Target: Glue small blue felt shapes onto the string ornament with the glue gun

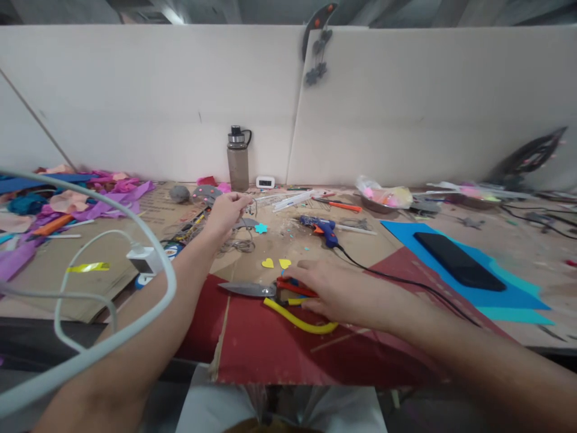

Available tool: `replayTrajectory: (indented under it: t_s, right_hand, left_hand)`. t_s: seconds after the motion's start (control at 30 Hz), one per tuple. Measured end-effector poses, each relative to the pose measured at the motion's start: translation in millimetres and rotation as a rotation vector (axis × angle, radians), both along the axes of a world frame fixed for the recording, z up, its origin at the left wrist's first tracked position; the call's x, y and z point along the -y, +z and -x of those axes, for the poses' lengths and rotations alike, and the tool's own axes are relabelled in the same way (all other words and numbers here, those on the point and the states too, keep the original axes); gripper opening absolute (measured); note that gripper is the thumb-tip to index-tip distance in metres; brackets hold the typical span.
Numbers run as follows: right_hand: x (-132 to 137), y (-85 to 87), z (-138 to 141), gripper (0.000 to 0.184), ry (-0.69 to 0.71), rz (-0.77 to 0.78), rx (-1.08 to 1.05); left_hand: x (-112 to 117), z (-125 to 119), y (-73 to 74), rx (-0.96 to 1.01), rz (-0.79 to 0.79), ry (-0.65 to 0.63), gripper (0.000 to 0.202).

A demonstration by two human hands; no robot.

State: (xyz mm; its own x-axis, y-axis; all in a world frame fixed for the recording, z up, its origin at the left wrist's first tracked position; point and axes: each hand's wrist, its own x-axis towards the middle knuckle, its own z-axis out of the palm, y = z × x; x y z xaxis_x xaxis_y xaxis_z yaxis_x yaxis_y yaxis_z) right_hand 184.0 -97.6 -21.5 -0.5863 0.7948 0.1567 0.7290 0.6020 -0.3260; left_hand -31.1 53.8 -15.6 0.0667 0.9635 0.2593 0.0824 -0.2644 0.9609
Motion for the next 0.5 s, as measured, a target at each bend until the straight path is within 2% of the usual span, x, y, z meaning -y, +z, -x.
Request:
replayTrajectory:
  t_s: [0.07, 0.1, 0.33, 0.5]
  right_hand:
    - [-0.3, -1.7, -0.3, 0.052, 0.053, 0.067, 0.086]
    - [-1.5, -1.2, -1.0, 0.054, 0.035, 0.067, 0.090]
    - [-11.7, 8.4, -18.7, 0.043, -0.158, 0.112, -0.070]
    - [-17.1, -4.1, -45.3, 0.033, -0.302, 0.051, -0.164]
  left_hand:
    - [0.7, -0.3, 1.0, 0.005, 0.006, 0.016, 0.021]
    - [1.3, -0.2, 1.8, 0.015, 0.014, 0.022, 0.021]
    - [2.2, 5.8, 9.5, 0.205, -0.025, 0.081, 0.020]
    - [0.6, 6.3, 8.7, 0.234, -0.019, 0.090, 0.020]
